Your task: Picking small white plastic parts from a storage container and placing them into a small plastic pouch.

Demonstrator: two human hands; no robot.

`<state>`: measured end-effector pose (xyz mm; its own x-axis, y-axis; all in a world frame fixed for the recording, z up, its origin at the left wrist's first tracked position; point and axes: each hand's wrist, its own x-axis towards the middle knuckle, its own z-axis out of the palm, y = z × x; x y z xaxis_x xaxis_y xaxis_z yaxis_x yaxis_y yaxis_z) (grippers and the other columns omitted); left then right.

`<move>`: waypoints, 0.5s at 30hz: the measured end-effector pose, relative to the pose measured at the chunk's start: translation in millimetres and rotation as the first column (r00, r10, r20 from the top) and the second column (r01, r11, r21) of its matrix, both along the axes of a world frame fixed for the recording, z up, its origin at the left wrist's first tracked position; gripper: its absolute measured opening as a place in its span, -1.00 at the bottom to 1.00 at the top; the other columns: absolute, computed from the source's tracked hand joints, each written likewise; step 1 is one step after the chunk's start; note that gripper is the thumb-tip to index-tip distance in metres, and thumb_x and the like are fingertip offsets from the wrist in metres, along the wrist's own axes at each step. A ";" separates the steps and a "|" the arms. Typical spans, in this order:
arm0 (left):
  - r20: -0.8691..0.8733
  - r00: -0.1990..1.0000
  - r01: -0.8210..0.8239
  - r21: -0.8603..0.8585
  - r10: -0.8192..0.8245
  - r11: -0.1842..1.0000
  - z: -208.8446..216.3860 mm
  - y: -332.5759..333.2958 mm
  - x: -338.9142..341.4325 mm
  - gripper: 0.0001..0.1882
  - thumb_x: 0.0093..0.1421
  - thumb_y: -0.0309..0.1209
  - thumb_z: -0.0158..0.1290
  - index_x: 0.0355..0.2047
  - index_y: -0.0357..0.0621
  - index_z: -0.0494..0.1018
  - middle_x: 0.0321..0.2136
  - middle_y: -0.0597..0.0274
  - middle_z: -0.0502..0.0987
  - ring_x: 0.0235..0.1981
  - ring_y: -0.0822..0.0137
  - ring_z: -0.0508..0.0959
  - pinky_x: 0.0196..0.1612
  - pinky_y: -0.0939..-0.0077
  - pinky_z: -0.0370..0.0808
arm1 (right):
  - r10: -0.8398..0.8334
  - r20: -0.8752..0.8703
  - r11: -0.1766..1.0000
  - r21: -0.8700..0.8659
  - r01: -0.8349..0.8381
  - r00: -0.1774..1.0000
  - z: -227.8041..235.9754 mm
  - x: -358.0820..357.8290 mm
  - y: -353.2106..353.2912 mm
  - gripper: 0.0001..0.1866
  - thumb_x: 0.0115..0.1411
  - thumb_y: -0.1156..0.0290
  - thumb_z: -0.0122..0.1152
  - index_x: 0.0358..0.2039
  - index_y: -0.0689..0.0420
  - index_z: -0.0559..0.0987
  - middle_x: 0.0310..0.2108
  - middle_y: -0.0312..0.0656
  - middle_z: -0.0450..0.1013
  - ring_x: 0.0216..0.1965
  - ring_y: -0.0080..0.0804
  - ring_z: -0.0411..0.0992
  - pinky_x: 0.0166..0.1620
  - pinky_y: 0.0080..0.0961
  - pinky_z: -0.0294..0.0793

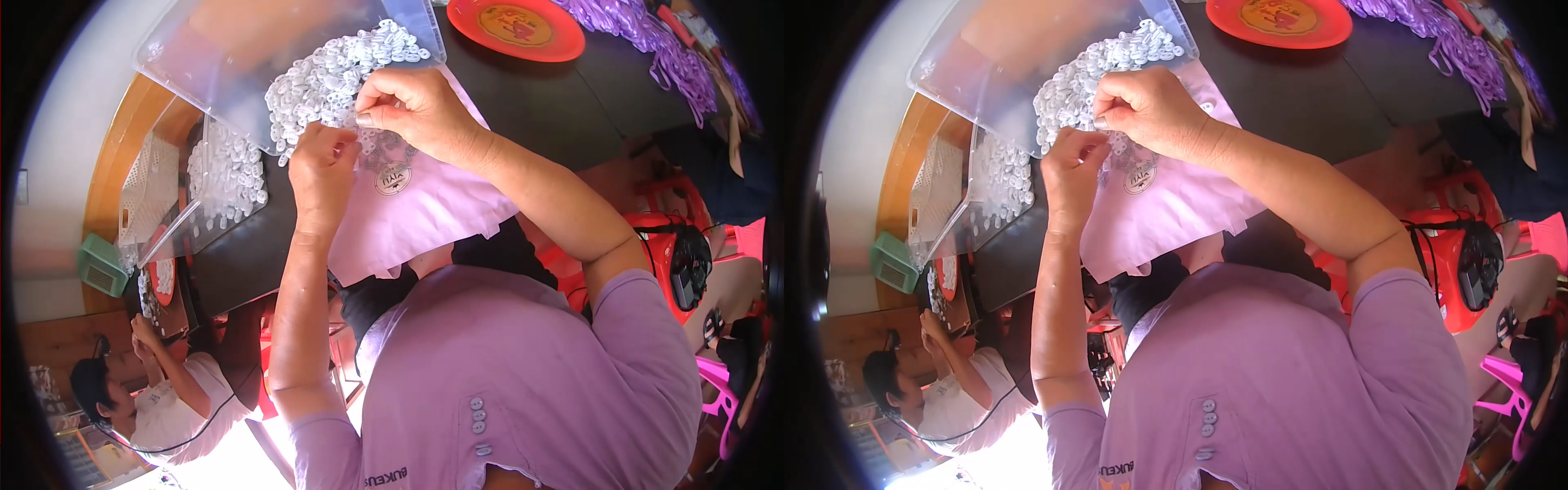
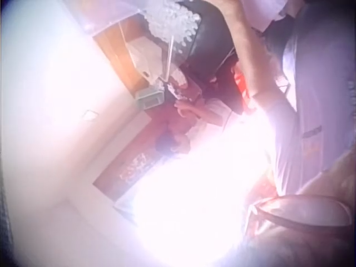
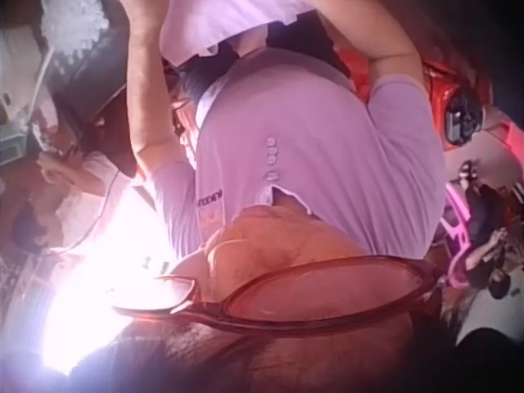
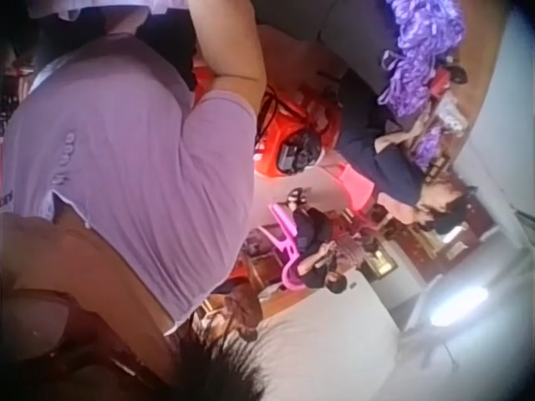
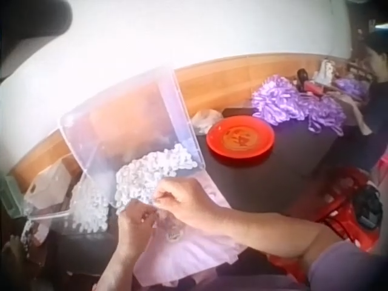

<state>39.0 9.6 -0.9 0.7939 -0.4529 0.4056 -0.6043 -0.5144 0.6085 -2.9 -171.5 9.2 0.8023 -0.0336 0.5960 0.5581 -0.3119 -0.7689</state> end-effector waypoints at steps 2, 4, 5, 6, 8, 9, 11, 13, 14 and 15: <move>0.148 0.987 0.034 0.154 -0.056 0.988 -3.5 -1.3 6.3 -0.89 0.05 -0.52 0.17 -0.37 -0.21 0.57 -0.49 0.21 0.46 -0.51 0.38 0.52 -0.40 0.50 0.43 | 0.013 -0.009 1.000 0.007 -0.013 1.000 -2.7 -0.1 1.2 -0.93 0.10 0.62 0.25 -0.45 0.26 0.51 -0.53 -0.34 0.45 -0.48 -0.69 0.37 -0.38 -0.67 0.40; 0.405 0.906 -0.010 0.307 -0.121 0.952 -6.1 -3.7 7.9 -0.90 0.05 -0.50 0.17 -0.39 -0.22 0.56 -0.48 0.21 0.46 -0.51 0.34 0.52 -0.41 0.48 0.43 | 0.025 -0.019 1.000 0.012 -0.025 1.000 -3.1 -0.2 1.8 -0.93 0.09 0.63 0.24 -0.46 0.26 0.51 -0.54 -0.34 0.45 -0.48 -0.69 0.37 -0.38 -0.66 0.40; 0.406 0.906 -0.010 0.306 -0.121 0.952 -6.0 -4.3 10.6 -0.90 0.05 -0.50 0.17 -0.39 -0.22 0.56 -0.48 0.21 0.46 -0.51 0.34 0.52 -0.41 0.48 0.43 | 0.015 -0.021 1.000 -0.016 -0.015 1.000 -2.5 -0.4 1.9 -0.93 0.09 0.62 0.25 -0.45 0.26 0.50 -0.56 -0.33 0.45 -0.49 -0.69 0.37 -0.39 -0.66 0.40; 0.388 0.914 -0.008 0.317 -0.122 0.949 -5.9 -4.0 14.2 -0.90 0.06 -0.50 0.16 -0.39 -0.22 0.55 -0.49 0.20 0.48 -0.53 0.34 0.51 -0.43 0.46 0.42 | 0.006 -0.024 0.999 -0.044 -0.007 1.000 -1.8 -0.4 2.4 -0.93 0.09 0.62 0.25 -0.45 0.26 0.50 -0.57 -0.33 0.45 -0.50 -0.69 0.37 -0.39 -0.66 0.40; 0.376 0.919 -0.007 0.325 -0.122 0.946 -5.4 -3.9 16.6 -0.90 0.06 -0.49 0.15 -0.39 -0.21 0.55 -0.49 0.19 0.50 -0.55 0.34 0.49 -0.45 0.43 0.42 | -0.011 -0.019 0.998 -0.058 0.010 1.000 -4.5 2.0 1.4 -0.93 0.08 0.61 0.25 -0.45 0.25 0.51 -0.58 -0.32 0.45 -0.50 -0.68 0.37 -0.39 -0.65 0.39; 0.232 0.971 -0.002 0.224 -0.051 0.974 -6.3 -2.8 14.8 -0.93 0.06 -0.49 0.15 -0.42 -0.21 0.54 -0.48 0.20 0.51 -0.52 0.25 0.51 -0.42 0.39 0.44 | -0.026 -0.017 0.997 -0.069 0.025 1.000 -5.0 3.0 1.3 -0.93 0.08 0.61 0.26 -0.44 0.25 0.51 -0.58 -0.32 0.45 -0.50 -0.68 0.37 -0.40 -0.65 0.39; 0.075 0.997 -0.009 0.120 0.000 0.993 -0.7 -5.2 7.0 -0.95 0.05 -0.50 0.14 -0.45 -0.20 0.53 -0.48 0.21 0.52 -0.48 0.16 0.52 -0.39 0.35 0.47 | -0.047 -0.037 0.996 -0.073 0.044 0.998 -3.6 2.5 0.6 -0.93 0.08 0.60 0.25 -0.44 0.25 0.51 -0.58 -0.31 0.45 -0.50 -0.68 0.37 -0.40 -0.65 0.39; -0.467 0.883 -0.156 -0.378 -0.042 0.913 10.8 -7.3 -3.0 -0.92 0.13 -0.50 0.12 -0.45 -0.26 0.52 -0.52 0.26 0.53 -0.60 0.36 0.47 -0.50 0.52 0.40 | -0.069 -0.058 0.995 -0.080 0.064 0.996 -3.0 1.5 -0.1 -0.93 0.09 0.60 0.25 -0.44 0.25 0.51 -0.58 -0.31 0.45 -0.50 -0.68 0.37 -0.40 -0.64 0.39; -0.567 0.807 -0.174 -0.490 -0.162 0.854 20.3 -7.7 -8.8 -0.88 0.20 -0.49 0.09 -0.42 -0.31 0.51 -0.52 0.26 0.52 -0.59 0.49 0.44 -0.55 0.64 0.32 | -0.072 -0.049 0.994 -0.080 0.068 0.996 -3.9 0.8 -1.0 -0.94 0.10 0.59 0.24 -0.43 0.25 0.51 -0.57 -0.31 0.45 -0.50 -0.67 0.37 -0.39 -0.64 0.39; -0.566 0.807 -0.170 -0.495 -0.167 0.852 21.1 -8.8 -10.9 -0.88 0.20 -0.49 0.09 -0.42 -0.31 0.51 -0.52 0.26 0.52 -0.59 0.49 0.44 -0.55 0.64 0.32 | -0.076 -0.040 0.994 -0.080 0.073 0.996 -5.0 0.1 -1.5 -0.94 0.11 0.58 0.24 -0.41 0.25 0.52 -0.56 -0.31 0.45 -0.49 -0.67 0.37 -0.39 -0.64 0.39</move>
<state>28.1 0.8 20.2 0.9473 -0.3175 0.0424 -0.0564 -0.0350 0.9978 -2.8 -173.0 4.1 0.8241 -0.0484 0.5644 0.4983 -0.4119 -0.7629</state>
